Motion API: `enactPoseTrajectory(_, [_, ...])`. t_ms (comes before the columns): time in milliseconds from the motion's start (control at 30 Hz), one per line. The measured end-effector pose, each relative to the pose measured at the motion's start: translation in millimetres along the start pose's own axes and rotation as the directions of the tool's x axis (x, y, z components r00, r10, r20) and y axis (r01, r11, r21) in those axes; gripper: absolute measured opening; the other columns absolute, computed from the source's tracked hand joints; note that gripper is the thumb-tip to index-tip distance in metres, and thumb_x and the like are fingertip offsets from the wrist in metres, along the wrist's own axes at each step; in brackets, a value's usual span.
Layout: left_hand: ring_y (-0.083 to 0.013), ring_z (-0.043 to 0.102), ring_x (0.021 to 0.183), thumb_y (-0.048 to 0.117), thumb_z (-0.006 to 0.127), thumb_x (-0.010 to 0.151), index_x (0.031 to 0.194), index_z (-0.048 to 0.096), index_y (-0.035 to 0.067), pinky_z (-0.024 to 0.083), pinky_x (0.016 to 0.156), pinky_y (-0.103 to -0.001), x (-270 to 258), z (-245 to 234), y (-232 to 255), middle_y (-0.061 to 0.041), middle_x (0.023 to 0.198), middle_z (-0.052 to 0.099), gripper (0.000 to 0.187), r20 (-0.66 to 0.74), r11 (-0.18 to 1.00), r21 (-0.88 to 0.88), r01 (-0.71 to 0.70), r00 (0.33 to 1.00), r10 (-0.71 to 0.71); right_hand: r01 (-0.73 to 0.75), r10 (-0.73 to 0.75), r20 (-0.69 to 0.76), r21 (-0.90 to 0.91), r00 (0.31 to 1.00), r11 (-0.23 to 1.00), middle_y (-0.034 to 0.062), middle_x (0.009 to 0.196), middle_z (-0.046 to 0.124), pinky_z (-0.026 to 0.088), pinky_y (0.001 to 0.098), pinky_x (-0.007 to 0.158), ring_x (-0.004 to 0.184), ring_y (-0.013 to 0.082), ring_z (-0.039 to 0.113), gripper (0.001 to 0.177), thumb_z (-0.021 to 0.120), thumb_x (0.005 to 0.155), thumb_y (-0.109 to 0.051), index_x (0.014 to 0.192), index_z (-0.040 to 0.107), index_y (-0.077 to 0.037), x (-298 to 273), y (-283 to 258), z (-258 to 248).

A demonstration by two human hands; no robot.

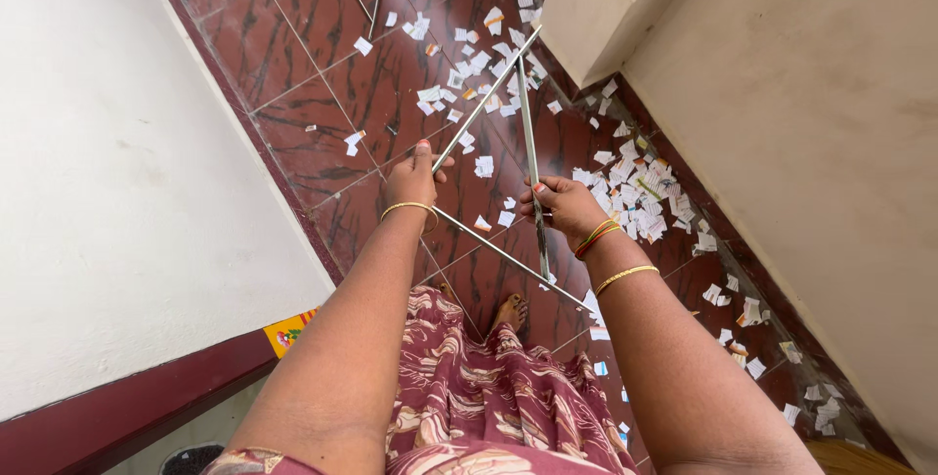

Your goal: The person picks up two metal L-brackets from a balcony floor covered in paper scraps, places them on a shelf within a wooden cabinet, and then slides a rectangular wooden board into the cabinet.

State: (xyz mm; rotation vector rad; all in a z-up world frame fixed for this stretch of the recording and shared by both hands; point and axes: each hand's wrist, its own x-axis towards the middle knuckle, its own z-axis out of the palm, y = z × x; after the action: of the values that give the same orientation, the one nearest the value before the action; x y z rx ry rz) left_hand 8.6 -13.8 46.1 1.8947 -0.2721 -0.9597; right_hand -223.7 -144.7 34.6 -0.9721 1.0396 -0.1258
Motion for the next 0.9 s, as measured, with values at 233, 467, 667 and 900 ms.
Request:
enactPoseTrajectory(233, [-0.0096,0.043,0.048,0.058,0.031,0.104,0.095,0.084,0.009,0.041,0.049,-0.026,-9,8,48,-0.001,0.069,0.07,0.072,0.057,0.988,-0.156,-0.017,0.998,0.026,0.081,-0.08,-0.004,0.038,0.997,0.996,0.009,0.099,0.073,0.061,0.0349,0.079,0.084,0.0183,0.07,0.025,0.055,0.104,-0.016,0.119,0.067,0.0,-6,-23,-19])
enactPoseTrajectory(467, [-0.0076,0.036,0.048,0.065,0.018,0.104,0.1,0.08,0.0,0.035,0.046,-0.023,-5,23,68,-0.005,0.075,0.076,0.089,0.209,0.933,-0.344,0.107,0.977,-0.035,0.09,-0.09,-0.018,0.035,0.996,0.995,0.0095,0.1,0.074,0.061,0.0353,0.078,0.086,0.0193,0.072,0.025,0.054,0.103,-0.015,0.12,0.066,0.0,-17,-31,-38])
enactPoseTrajectory(667, [-0.008,0.032,0.047,0.069,0.012,0.101,0.1,0.081,0.001,0.031,0.046,-0.024,-7,38,91,-0.006,0.072,0.077,0.096,0.227,0.96,-0.243,0.136,0.971,-0.081,0.1,-0.1,0.004,0.022,0.995,0.995,0.0129,0.1,0.075,0.06,0.0359,0.079,0.086,0.0218,0.073,0.025,0.057,0.101,-0.015,0.118,0.066,0.002,-28,-39,-54])
enactPoseTrajectory(900, [-0.0089,0.049,0.051,0.059,0.034,0.103,0.099,0.081,0.002,0.041,0.055,-0.024,-7,77,113,-0.006,0.072,0.079,0.075,0.167,0.997,-0.082,0.005,0.986,0.009,0.11,-0.11,-0.052,0.0,0.993,0.994,0.0117,0.1,0.075,0.058,0.0348,0.079,0.088,0.0195,0.073,0.024,0.059,0.099,-0.014,0.117,0.067,0.0,-48,-55,-80])
